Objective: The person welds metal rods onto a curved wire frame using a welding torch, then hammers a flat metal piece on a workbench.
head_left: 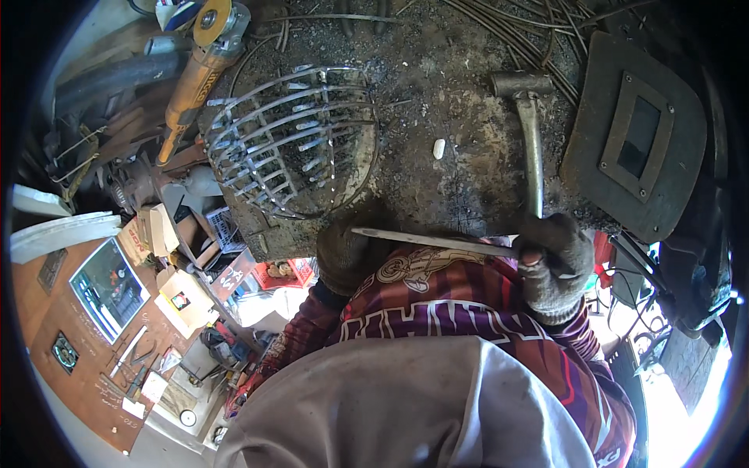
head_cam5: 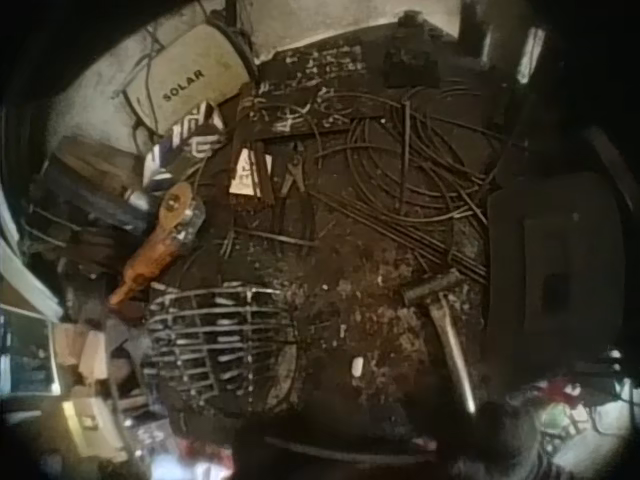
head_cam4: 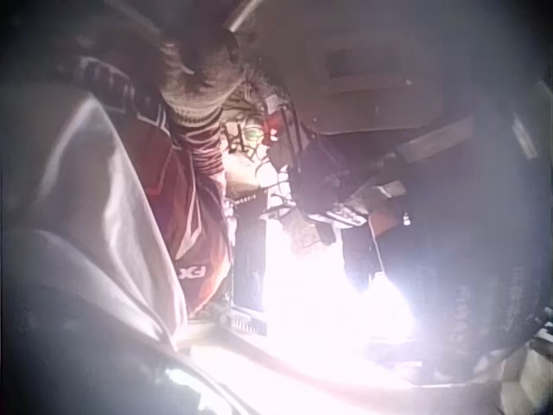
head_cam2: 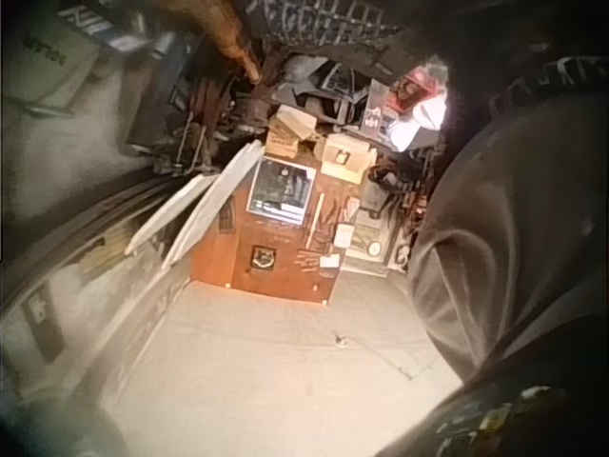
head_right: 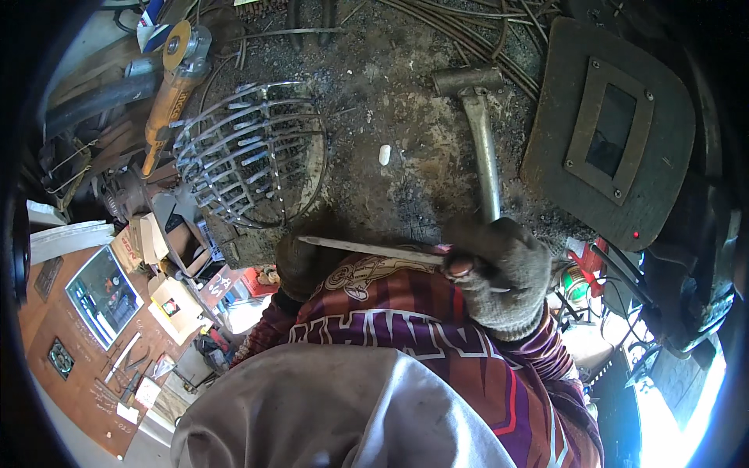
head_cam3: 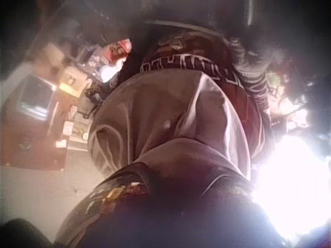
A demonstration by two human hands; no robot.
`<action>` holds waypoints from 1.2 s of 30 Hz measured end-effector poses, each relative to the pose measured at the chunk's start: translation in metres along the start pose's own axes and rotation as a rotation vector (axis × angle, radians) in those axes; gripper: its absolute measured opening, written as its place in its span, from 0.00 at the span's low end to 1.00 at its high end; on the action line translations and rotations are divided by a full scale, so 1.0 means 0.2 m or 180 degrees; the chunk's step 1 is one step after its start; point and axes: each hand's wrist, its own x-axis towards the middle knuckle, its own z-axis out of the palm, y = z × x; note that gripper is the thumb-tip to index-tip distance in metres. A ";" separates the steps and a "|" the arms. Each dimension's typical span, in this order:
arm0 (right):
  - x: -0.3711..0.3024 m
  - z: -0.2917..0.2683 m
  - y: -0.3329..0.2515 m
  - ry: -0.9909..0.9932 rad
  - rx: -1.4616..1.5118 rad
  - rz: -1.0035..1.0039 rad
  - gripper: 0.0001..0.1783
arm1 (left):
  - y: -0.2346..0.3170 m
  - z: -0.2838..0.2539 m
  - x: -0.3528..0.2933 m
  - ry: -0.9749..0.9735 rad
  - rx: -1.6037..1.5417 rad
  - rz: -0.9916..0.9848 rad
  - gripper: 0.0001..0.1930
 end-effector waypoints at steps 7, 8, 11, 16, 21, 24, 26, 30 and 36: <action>0.02 0.03 0.05 -0.0297 0.0175 -0.0458 0.19 | -0.01 0.04 -0.09 -0.0277 -0.0705 -0.0972 0.27; 0.02 0.04 0.04 -0.0359 0.0234 -0.0419 0.19 | 0.00 0.04 -0.08 -0.0292 -0.0905 -0.1217 0.28; 0.04 0.04 0.04 -0.0536 0.0337 -0.0410 0.20 | 0.03 -0.02 0.01 -0.0176 -0.0048 -0.0294 0.27; 0.07 0.07 0.02 -0.0813 0.0643 -0.0071 0.22 | 0.02 -0.03 0.03 -0.0132 -0.0117 -0.0114 0.22; 0.09 0.09 0.04 -0.1060 0.0672 -0.0054 0.29 | 0.00 -0.03 0.00 -0.0193 -0.0070 -0.0200 0.20; 0.12 0.10 0.02 -0.1096 0.0678 0.0122 0.31 | -0.01 -0.05 0.01 -0.0367 -0.0236 -0.0197 0.21; 0.13 0.11 0.02 -0.1175 0.0735 0.0156 0.31 | 0.00 -0.07 0.05 -0.0516 -0.0405 -0.0155 0.22; 0.14 0.14 0.06 -0.1501 0.0568 -0.0293 0.34 | 0.07 -0.08 0.08 -0.0342 -0.0444 -0.0307 0.21; 0.16 0.17 0.04 -0.1465 0.0429 -0.0483 0.33 | -0.01 -0.04 0.04 -0.0432 -0.0400 -0.0163 0.23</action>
